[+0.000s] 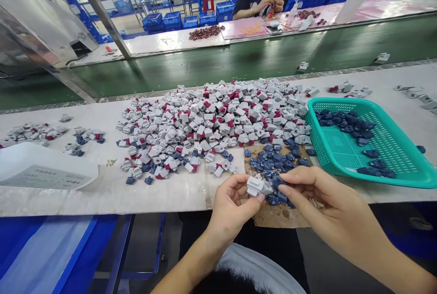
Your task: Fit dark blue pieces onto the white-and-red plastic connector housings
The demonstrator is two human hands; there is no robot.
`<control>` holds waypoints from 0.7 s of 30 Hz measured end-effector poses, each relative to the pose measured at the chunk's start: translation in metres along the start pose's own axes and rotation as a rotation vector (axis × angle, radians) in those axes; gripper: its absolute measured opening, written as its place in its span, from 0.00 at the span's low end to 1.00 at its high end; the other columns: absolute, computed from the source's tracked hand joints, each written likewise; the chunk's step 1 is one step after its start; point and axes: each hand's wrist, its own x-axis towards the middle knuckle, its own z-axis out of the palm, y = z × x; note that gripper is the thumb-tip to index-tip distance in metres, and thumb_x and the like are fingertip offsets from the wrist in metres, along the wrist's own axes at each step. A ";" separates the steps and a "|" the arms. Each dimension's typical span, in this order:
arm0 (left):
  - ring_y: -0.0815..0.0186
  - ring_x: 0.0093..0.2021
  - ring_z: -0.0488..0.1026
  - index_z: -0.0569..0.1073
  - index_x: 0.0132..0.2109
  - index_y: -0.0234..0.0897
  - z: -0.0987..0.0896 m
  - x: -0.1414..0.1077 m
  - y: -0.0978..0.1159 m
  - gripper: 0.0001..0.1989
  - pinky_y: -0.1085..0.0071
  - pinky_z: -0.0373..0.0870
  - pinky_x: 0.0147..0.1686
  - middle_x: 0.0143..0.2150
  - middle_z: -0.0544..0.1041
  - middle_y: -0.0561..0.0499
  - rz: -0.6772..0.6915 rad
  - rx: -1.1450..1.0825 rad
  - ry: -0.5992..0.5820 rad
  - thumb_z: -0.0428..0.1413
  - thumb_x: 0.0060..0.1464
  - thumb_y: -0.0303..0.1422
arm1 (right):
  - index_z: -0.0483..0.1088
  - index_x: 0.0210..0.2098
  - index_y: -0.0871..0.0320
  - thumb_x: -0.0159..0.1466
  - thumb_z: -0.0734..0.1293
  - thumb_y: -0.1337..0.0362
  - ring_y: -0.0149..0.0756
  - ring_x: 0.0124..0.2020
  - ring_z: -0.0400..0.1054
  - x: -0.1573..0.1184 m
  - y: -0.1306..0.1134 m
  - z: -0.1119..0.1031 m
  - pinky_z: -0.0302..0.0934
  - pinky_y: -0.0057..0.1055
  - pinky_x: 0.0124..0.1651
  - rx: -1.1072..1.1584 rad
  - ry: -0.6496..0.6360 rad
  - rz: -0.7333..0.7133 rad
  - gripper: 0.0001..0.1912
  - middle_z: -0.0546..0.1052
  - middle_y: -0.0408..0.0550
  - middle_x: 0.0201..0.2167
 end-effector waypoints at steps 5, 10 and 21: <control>0.74 0.28 0.72 0.73 0.35 0.33 -0.001 -0.002 -0.001 0.19 0.80 0.73 0.30 0.29 0.78 0.54 0.020 0.004 0.009 0.71 0.36 0.33 | 0.66 0.39 0.55 0.66 0.62 0.68 0.27 0.27 0.71 -0.001 0.000 0.005 0.66 0.19 0.28 -0.101 -0.022 -0.169 0.02 0.75 0.41 0.29; 0.73 0.29 0.73 0.75 0.34 0.34 -0.005 0.000 -0.005 0.16 0.80 0.72 0.32 0.28 0.77 0.54 0.070 0.032 -0.017 0.71 0.38 0.33 | 0.64 0.38 0.56 0.68 0.60 0.69 0.25 0.27 0.69 -0.001 -0.001 0.000 0.63 0.19 0.29 -0.109 -0.135 -0.193 0.03 0.72 0.41 0.29; 0.69 0.34 0.77 0.76 0.35 0.35 -0.015 -0.004 -0.011 0.15 0.77 0.74 0.36 0.33 0.80 0.50 0.116 0.249 -0.001 0.70 0.40 0.34 | 0.64 0.31 0.57 0.69 0.58 0.66 0.27 0.25 0.63 0.012 0.011 -0.002 0.57 0.23 0.27 0.047 -0.426 -0.110 0.09 0.68 0.41 0.25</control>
